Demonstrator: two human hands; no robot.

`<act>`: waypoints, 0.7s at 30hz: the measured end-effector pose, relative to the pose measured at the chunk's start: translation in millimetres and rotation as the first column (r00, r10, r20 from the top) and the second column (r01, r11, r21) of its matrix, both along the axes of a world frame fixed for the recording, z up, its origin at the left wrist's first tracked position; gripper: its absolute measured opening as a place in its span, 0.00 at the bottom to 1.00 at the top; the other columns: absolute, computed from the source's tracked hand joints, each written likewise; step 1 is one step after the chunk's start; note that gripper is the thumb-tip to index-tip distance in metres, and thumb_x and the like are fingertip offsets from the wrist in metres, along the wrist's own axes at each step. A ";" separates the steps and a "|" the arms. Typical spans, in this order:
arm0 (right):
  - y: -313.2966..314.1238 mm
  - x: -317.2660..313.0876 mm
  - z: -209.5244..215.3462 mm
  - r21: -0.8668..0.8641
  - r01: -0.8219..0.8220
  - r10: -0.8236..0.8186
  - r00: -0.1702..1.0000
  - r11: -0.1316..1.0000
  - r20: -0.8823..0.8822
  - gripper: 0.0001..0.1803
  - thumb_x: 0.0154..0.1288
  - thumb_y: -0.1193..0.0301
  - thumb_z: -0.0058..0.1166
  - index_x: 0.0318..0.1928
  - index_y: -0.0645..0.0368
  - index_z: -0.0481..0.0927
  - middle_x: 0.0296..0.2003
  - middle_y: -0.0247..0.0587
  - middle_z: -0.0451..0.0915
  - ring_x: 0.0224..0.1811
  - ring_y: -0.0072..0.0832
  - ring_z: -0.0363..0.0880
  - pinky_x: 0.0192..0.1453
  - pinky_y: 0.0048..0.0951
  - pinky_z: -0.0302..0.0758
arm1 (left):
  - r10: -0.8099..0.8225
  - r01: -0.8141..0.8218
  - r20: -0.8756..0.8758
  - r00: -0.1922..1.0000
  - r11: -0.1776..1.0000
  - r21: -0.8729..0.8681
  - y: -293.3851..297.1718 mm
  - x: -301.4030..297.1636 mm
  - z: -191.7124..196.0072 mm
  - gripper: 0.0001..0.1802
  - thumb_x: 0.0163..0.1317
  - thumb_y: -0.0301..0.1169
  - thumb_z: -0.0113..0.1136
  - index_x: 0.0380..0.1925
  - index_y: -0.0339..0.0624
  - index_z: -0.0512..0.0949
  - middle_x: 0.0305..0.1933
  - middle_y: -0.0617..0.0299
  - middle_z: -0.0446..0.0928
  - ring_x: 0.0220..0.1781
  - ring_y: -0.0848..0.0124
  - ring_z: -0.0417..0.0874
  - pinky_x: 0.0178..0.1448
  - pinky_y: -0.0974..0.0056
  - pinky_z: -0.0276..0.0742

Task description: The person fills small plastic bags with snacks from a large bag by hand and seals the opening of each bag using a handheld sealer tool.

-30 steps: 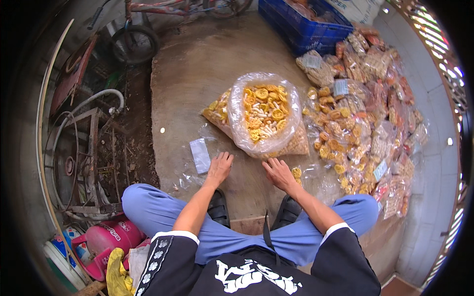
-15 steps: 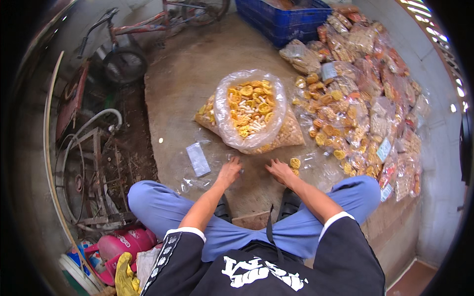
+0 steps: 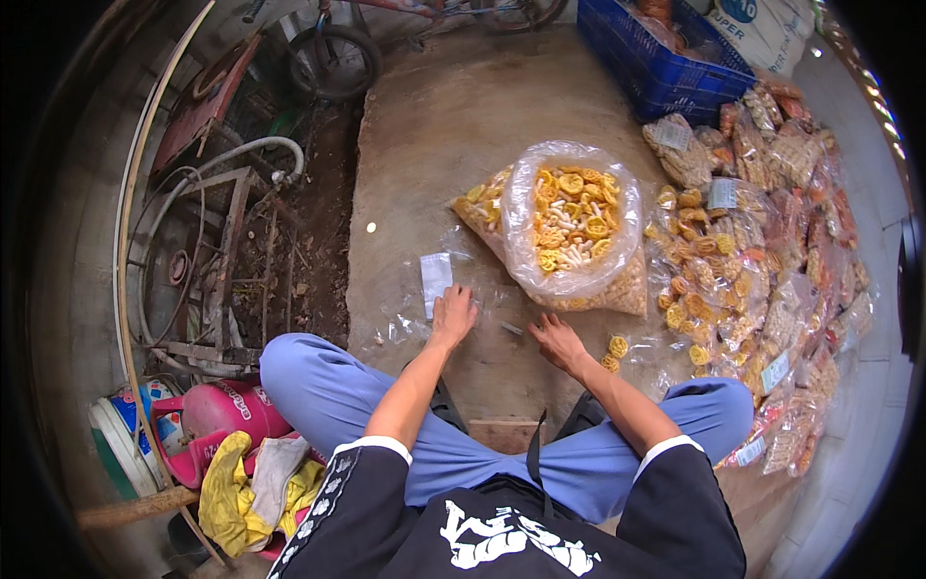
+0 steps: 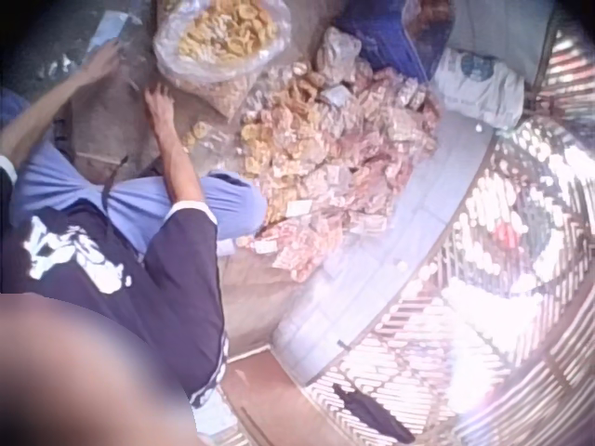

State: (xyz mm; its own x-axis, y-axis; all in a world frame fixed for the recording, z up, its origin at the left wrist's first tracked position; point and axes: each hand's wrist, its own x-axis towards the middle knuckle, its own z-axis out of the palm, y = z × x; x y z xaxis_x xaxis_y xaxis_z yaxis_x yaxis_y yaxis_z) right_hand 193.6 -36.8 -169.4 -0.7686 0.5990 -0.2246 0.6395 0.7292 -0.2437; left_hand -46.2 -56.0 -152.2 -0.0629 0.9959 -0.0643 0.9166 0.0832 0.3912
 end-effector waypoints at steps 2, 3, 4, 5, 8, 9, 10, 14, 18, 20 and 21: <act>-0.5 -6.2 -1.2 0.032 -0.011 0.012 1.000 0.999 -0.025 0.29 0.48 0.72 0.55 0.55 0.51 0.67 0.53 0.52 0.67 0.54 0.44 0.67 0.50 0.44 0.74 | 0.106 -0.106 -0.001 0.994 0.993 0.043 -1.9 -10.6 -7.9 0.12 0.51 0.28 0.57 0.37 0.39 0.73 0.41 0.54 0.71 0.47 0.56 0.72 0.47 0.53 0.70; -4.3 -7.8 -3.6 0.073 -0.019 0.022 0.999 0.997 -0.043 0.28 0.49 0.72 0.55 0.55 0.52 0.67 0.53 0.52 0.67 0.54 0.44 0.67 0.51 0.44 0.74 | 0.144 -0.144 -0.006 0.990 0.989 0.037 -4.9 -15.7 -12.8 0.12 0.51 0.27 0.57 0.36 0.38 0.73 0.41 0.53 0.71 0.46 0.55 0.72 0.48 0.53 0.70; -6.0 -11.5 -5.0 0.097 -0.020 0.025 0.998 0.995 -0.058 0.27 0.50 0.72 0.54 0.54 0.52 0.68 0.52 0.52 0.67 0.54 0.44 0.67 0.51 0.43 0.74 | 0.181 -0.181 -0.013 0.983 0.983 0.031 -9.1 -20.8 -17.4 0.11 0.50 0.26 0.56 0.36 0.38 0.73 0.41 0.52 0.71 0.46 0.55 0.72 0.48 0.53 0.70; -8.2 -10.3 -4.8 0.118 -0.020 0.028 0.998 0.993 -0.063 0.26 0.50 0.73 0.53 0.54 0.52 0.68 0.52 0.52 0.67 0.54 0.44 0.67 0.51 0.43 0.74 | 0.209 -0.209 -0.001 0.978 0.978 0.004 -16.3 -18.0 -21.1 0.11 0.50 0.25 0.56 0.36 0.37 0.73 0.41 0.52 0.71 0.46 0.54 0.72 0.49 0.54 0.70; -12.5 -9.3 -2.0 0.099 0.004 0.002 0.998 0.995 -0.062 0.24 0.50 0.73 0.52 0.51 0.53 0.69 0.50 0.51 0.68 0.53 0.44 0.68 0.49 0.42 0.74 | 0.151 -0.151 -0.016 0.988 0.988 0.015 -24.0 -25.3 -30.0 0.12 0.50 0.25 0.56 0.37 0.37 0.74 0.42 0.53 0.71 0.47 0.55 0.73 0.50 0.54 0.70; -11.5 -8.6 0.2 0.072 0.018 -0.014 0.998 0.997 -0.055 0.23 0.50 0.73 0.52 0.51 0.54 0.69 0.49 0.50 0.68 0.52 0.44 0.68 0.49 0.42 0.74 | 0.116 -0.115 -0.021 0.993 0.992 0.043 -27.5 -20.0 -34.0 0.12 0.50 0.26 0.56 0.37 0.38 0.74 0.42 0.53 0.71 0.47 0.56 0.73 0.50 0.55 0.70; -11.9 -6.5 3.0 0.051 0.025 -0.022 0.999 0.998 -0.048 0.23 0.50 0.73 0.52 0.50 0.54 0.69 0.49 0.50 0.68 0.52 0.43 0.68 0.48 0.41 0.74 | 0.081 -0.079 -0.025 0.996 0.995 0.067 -32.5 -13.9 -37.6 0.12 0.50 0.27 0.57 0.37 0.38 0.74 0.42 0.54 0.71 0.47 0.57 0.73 0.50 0.55 0.69; -8.8 -1.4 11.6 0.010 0.043 -0.043 0.999 0.999 -0.031 0.23 0.49 0.73 0.52 0.49 0.53 0.68 0.47 0.48 0.69 0.51 0.43 0.68 0.48 0.41 0.73 | -0.008 0.011 -0.015 1.000 0.984 0.180 -27.4 7.5 -24.1 0.13 0.51 0.32 0.58 0.38 0.39 0.75 0.42 0.56 0.71 0.47 0.61 0.72 0.51 0.56 0.65; -9.9 -1.8 10.6 0.019 0.034 -0.034 0.999 0.999 -0.010 0.23 0.50 0.72 0.52 0.50 0.53 0.68 0.48 0.48 0.69 0.51 0.42 0.68 0.48 0.41 0.72 | 0.052 -0.054 0.019 0.998 0.993 0.108 -13.9 26.8 -18.6 0.13 0.51 0.35 0.60 0.36 0.42 0.77 0.42 0.55 0.71 0.45 0.60 0.72 0.52 0.57 0.64; -12.2 -2.3 10.7 0.051 0.025 -0.025 1.000 0.998 -0.012 0.23 0.49 0.72 0.52 0.49 0.53 0.69 0.47 0.47 0.68 0.51 0.41 0.68 0.48 0.40 0.72 | 0.063 -0.064 0.039 0.997 0.998 0.018 -8.5 26.6 -18.5 0.12 0.52 0.36 0.59 0.35 0.44 0.78 0.42 0.56 0.71 0.45 0.60 0.71 0.52 0.57 0.63; -13.4 -2.2 9.2 0.071 0.023 -0.022 1.000 0.997 -0.009 0.23 0.48 0.72 0.53 0.49 0.53 0.69 0.47 0.47 0.68 0.51 0.41 0.68 0.47 0.39 0.72 | 0.086 -0.086 0.075 0.993 0.996 -0.007 -6.7 26.8 -20.0 0.11 0.53 0.37 0.59 0.33 0.44 0.79 0.41 0.56 0.72 0.44 0.60 0.72 0.52 0.57 0.63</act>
